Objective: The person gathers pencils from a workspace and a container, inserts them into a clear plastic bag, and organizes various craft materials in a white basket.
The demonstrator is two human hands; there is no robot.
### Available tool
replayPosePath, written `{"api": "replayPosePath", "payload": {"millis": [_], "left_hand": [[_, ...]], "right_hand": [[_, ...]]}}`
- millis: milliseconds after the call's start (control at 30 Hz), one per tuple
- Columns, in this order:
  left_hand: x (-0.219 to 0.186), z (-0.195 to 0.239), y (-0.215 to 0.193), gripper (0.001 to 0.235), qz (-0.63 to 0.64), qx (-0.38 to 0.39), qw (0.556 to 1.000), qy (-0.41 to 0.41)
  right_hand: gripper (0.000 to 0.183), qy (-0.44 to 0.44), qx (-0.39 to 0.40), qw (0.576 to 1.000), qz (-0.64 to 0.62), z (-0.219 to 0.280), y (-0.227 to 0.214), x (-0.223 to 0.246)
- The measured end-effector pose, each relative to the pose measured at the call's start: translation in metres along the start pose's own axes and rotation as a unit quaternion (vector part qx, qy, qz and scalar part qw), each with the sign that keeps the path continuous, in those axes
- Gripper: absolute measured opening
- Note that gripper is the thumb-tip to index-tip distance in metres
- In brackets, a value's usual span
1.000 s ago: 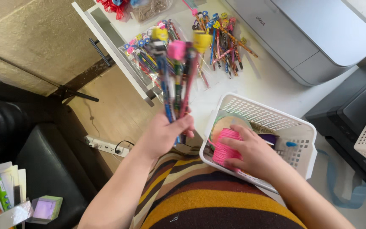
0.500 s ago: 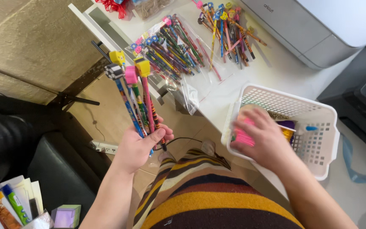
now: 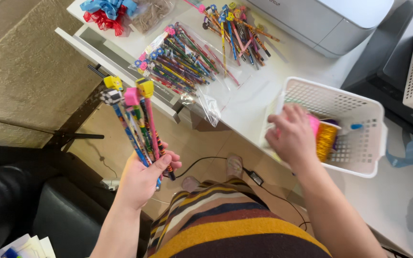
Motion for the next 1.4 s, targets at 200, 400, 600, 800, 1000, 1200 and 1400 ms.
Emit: {"api": "replayPosePath", "payload": {"millis": [200, 400, 600, 800, 1000, 1200, 1400], "left_hand": [[0.007, 0.007, -0.035, 0.020, -0.066, -0.055, 0.990, -0.111], [0.015, 0.007, -0.048, 0.024, -0.003, -0.121, 0.980, -0.158], [-0.004, 0.007, -0.013, 0.030, -0.101, -0.140, 0.955, -0.241], [0.059, -0.032, 0.071, 0.029, -0.046, -0.087, 0.960, -0.264], [0.069, -0.082, 0.175, 0.030, -0.127, -0.017, 0.990, -0.058], [0.084, -0.110, 0.211, 0.023, -0.082, -0.006, 0.990, -0.114], [0.069, -0.116, 0.218, 0.035, -0.272, -0.009, 0.956, -0.107]], "right_hand": [[0.027, 0.094, 0.081, 0.992, -0.029, 0.010, -0.018, -0.065], [0.031, 0.286, 0.210, 0.931, 0.087, 0.048, -0.019, -0.168], [0.049, 0.369, 0.225, 0.878, 0.207, 0.046, -0.029, -0.201], [0.025, 0.073, 0.054, 0.994, -0.064, -0.044, 0.030, -0.081], [0.032, 0.228, 0.377, 0.780, -0.445, -0.050, 0.120, 0.016], [0.048, 0.249, 0.342, 0.511, -0.748, -0.093, 0.120, 0.044], [0.019, 0.352, 0.331, 0.547, -0.684, -0.084, 0.153, 0.017]]}}
Point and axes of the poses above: each hand's wrist, its own z-axis away from the middle knuckle, its own y-axis out of the palm, x = y × z, the point moved 9 cm from there along -z, towards the middle knuckle, and after that the axes turned 11 degrees about -x, right-handed, at the moved point
